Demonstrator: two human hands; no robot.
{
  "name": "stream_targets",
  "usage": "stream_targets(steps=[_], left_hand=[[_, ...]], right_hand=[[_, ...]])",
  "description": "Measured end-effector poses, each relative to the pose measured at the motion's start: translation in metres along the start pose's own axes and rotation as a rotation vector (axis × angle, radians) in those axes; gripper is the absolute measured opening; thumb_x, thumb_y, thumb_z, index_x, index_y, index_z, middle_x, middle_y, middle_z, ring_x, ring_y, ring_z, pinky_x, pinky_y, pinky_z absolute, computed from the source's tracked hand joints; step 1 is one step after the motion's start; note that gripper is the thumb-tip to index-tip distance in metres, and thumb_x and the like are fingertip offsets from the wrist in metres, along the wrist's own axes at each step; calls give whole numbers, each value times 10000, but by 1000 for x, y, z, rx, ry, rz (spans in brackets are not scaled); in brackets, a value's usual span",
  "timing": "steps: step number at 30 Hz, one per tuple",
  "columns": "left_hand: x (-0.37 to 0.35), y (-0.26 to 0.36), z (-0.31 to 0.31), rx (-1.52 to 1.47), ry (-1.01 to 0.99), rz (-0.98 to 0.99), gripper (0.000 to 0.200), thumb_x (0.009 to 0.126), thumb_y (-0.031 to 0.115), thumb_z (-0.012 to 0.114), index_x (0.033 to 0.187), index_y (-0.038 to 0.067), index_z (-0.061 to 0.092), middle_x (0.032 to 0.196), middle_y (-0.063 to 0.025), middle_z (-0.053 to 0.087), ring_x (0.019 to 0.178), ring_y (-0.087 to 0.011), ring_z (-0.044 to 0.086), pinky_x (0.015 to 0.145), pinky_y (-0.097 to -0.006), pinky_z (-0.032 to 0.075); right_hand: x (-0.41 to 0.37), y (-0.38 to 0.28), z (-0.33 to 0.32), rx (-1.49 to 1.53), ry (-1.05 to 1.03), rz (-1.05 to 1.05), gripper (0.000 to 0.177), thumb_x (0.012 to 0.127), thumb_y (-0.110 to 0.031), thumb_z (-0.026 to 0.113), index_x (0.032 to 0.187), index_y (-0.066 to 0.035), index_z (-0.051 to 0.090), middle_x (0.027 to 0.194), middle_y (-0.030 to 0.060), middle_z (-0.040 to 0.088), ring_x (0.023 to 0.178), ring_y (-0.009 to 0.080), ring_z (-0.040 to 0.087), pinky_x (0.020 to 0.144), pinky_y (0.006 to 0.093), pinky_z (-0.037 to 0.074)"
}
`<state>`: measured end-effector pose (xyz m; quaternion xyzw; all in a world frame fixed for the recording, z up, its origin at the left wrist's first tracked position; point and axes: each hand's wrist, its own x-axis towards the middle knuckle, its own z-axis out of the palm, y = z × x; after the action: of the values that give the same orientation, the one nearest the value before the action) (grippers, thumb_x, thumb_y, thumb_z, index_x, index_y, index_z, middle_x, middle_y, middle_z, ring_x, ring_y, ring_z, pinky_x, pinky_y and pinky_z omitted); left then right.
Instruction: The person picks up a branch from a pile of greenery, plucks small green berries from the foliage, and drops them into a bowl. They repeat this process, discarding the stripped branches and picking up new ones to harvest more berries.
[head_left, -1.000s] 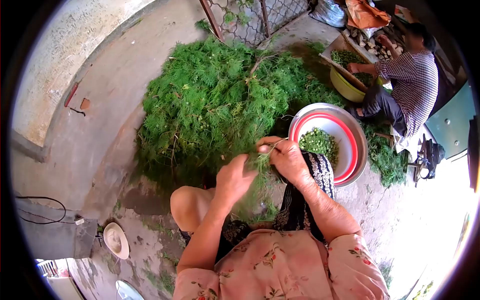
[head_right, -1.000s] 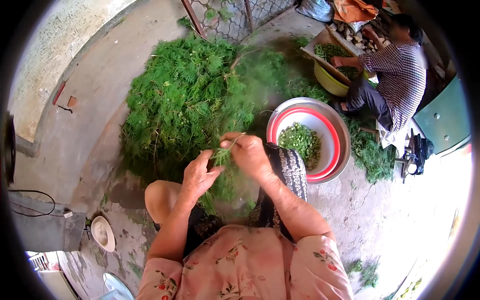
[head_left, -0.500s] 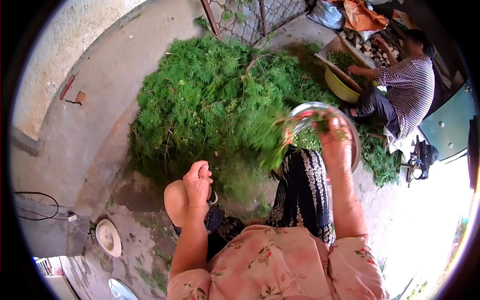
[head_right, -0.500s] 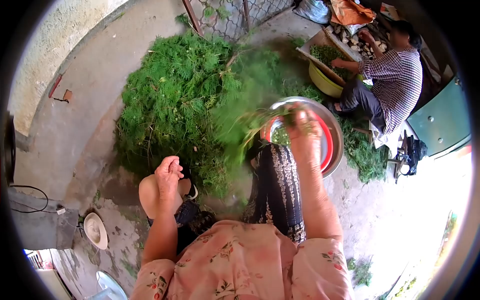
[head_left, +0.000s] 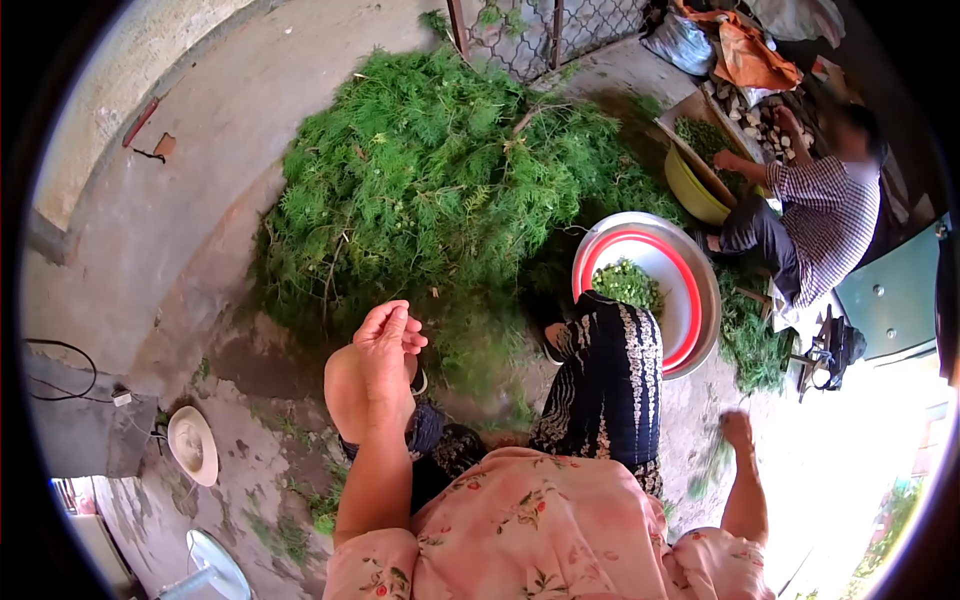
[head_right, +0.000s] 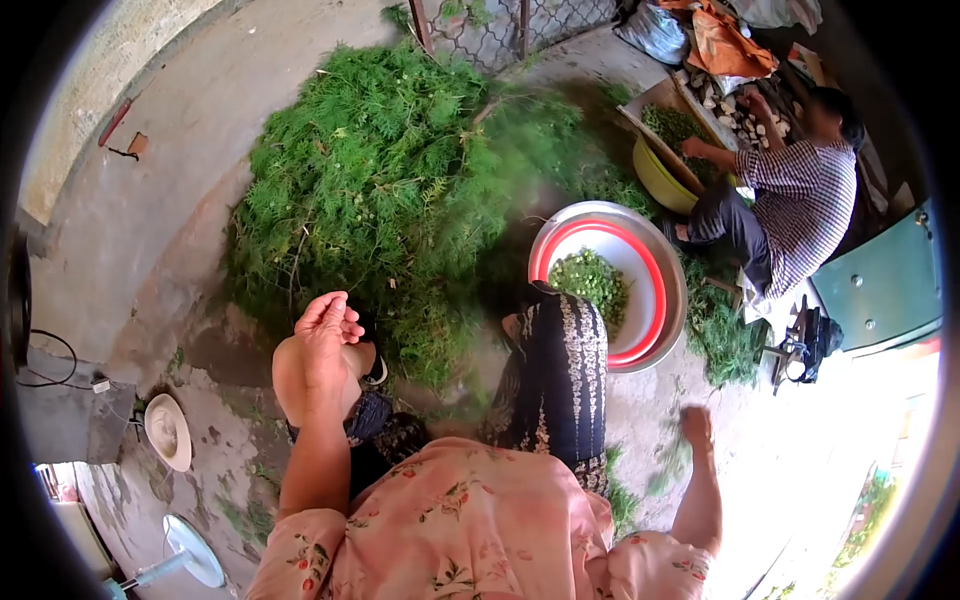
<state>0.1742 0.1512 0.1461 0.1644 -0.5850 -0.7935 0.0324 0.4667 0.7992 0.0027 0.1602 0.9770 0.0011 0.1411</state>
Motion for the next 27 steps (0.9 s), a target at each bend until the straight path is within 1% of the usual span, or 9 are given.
stream_targets(steps=[2, 5, 8, 10, 12, 14, 18, 24, 27], left_hand=[[2, 6, -3, -86, 37, -24, 114, 853, 113, 567, 929, 40, 610, 659, -33, 587, 475, -108, 532, 423, -205, 412], [8, 18, -3, -225, 130, -81, 115, 854, 134, 572, 942, 63, 596, 673, -30, 588, 496, -120, 525, 453, -221, 411], [23, 28, -7, -358, 235, -98, 114, 842, 162, 594, 926, 85, 595, 666, -17, 576, 495, -117, 514, 462, -225, 413], [38, 34, -16, -457, 187, -97, 125, 835, 186, 605, 927, 104, 586, 684, 0, 567, 534, -108, 509, 485, -222, 406], [53, 44, -20, -519, 209, -138, 106, 869, 207, 549, 910, 117, 588, 694, 34, 556, 566, -81, 493, 479, -213, 402], [72, 46, -30, -618, 140, -116, 117, 851, 192, 578, 925, 101, 572, 694, 22, 542, 568, -100, 490, 497, -224, 392], [111, 51, -29, -676, 132, -182, 85, 854, 177, 569, 885, 98, 562, 686, 16, 531, 560, -104, 481, 485, -234, 391], [140, 42, -18, -680, 184, -186, 86, 863, 174, 555, 863, 89, 552, 658, 6, 525, 547, -105, 481, 467, -237, 384], [148, 23, -34, -636, 282, -276, 98, 871, 187, 540, 846, 93, 554, 663, 8, 540, 548, -103, 489, 466, -234, 382]], right_hand=[[-42, 6, -3, -20, -135, -67, 358, 606, -218, 737, 919, -70, 646, 754, 111, 641, 718, 264, 606, 689, 345, 487], [-30, -24, -25, 90, -262, 254, 462, 581, -220, 764, 999, -72, 634, 788, 98, 653, 786, 235, 630, 726, 335, 496], [15, -65, -56, 56, 11, 15, 409, 635, -202, 716, 1003, -48, 623, 785, 146, 640, 729, 282, 621, 677, 355, 490], [47, -143, -126, 287, 102, 74, 314, 690, -203, 641, 944, -19, 615, 797, 177, 621, 786, 307, 594, 740, 388, 455], [87, -194, -163, 439, 310, -129, 298, 717, -163, 637, 967, -5, 601, 821, 194, 614, 727, 300, 610, 677, 365, 471], [108, -260, -208, 506, 407, -221, 275, 743, -114, 624, 995, -7, 596, 840, 185, 621, 749, 278, 617, 683, 331, 476], [131, -379, -255, 712, 343, -378, 264, 768, -110, 620, 1013, -14, 596, 891, 154, 635, 783, 270, 621, 702, 310, 481], [182, -477, -204, 769, 201, -576, 242, 759, -124, 624, 969, -5, 607, 907, 163, 628, 822, 280, 613, 738, 328, 473], [212, -491, -162, 848, 50, -465, 207, 764, -129, 609, 929, -6, 623, 812, 140, 636, 757, 252, 612, 686, 310, 474]])
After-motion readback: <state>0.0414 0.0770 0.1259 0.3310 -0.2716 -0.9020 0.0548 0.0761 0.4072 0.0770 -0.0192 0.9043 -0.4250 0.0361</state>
